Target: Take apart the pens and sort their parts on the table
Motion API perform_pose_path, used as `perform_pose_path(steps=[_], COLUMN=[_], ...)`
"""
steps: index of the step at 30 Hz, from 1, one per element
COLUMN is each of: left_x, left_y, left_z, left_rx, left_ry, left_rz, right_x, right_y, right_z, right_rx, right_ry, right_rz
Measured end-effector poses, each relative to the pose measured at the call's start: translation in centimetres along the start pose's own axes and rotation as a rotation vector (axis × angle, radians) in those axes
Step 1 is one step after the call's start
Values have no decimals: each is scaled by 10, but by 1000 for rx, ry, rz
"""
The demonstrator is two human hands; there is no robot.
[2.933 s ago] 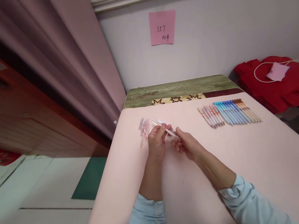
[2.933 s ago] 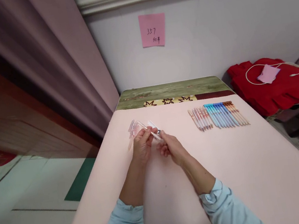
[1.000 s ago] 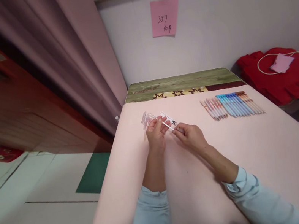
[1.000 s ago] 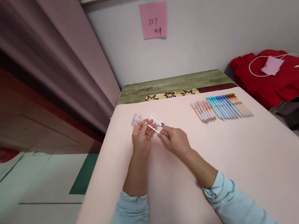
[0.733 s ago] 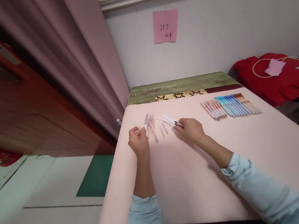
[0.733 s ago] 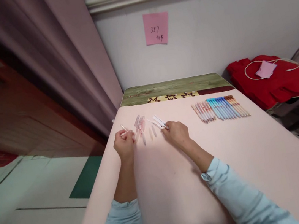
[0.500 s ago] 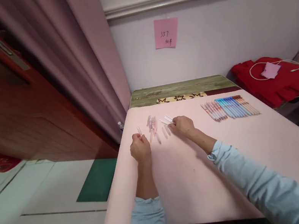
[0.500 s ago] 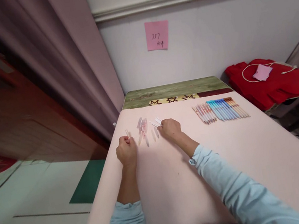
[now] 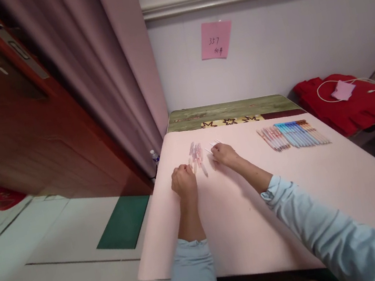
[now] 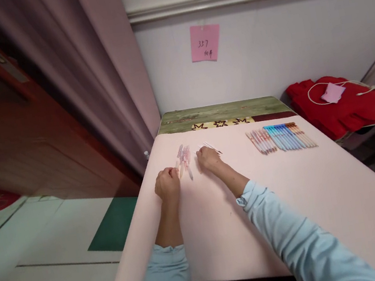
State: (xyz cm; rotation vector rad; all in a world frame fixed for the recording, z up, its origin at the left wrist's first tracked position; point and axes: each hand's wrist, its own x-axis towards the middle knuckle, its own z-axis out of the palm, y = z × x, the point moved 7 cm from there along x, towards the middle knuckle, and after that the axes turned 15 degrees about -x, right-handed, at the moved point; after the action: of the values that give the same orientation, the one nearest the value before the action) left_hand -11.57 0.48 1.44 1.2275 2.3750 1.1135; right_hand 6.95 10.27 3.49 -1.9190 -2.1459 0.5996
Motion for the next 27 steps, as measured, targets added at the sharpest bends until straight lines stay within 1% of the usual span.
perform_pose_path(steps=[3, 6, 9, 13, 15, 17, 19, 21, 23, 25, 27], left_x=[1, 2, 1, 0, 1, 4, 4, 1, -6, -16, -28], left_y=[-1, 1, 4, 8, 8, 6, 6, 7, 12, 21, 32], left_z=[1, 4, 6, 8, 6, 3, -1, -7, -12, -15, -16], left_rx=[-18, -17, -10, -25, -51, -96, -145, -185, -213, -231, -246], left_ry=[12, 18, 14, 28, 64, 118, 184, 254, 289, 271, 213], left_rz=[28, 86, 127, 179, 200, 209, 217, 233, 257, 293, 336], right_x=[-1, -10, -24, -46, -54, -57, -54, -47, -38, -28, -20], right_y=[4, 31, 80, 160, 192, 211, 220, 220, 214, 208, 203], right_z=[-4, -10, -22, -55, -76, -94, -105, -107, -103, -97, -92], right_rx=[113, 236, 302, 259, 117, -81, -211, -226, -243, -254, -252], right_ry=[42, 87, 140, 284, 362, 410, 417, 398, 365, 325, 289], right_rz=[-6, 22, 96, 231, 281, 312, 321, 316, 307, 305, 315])
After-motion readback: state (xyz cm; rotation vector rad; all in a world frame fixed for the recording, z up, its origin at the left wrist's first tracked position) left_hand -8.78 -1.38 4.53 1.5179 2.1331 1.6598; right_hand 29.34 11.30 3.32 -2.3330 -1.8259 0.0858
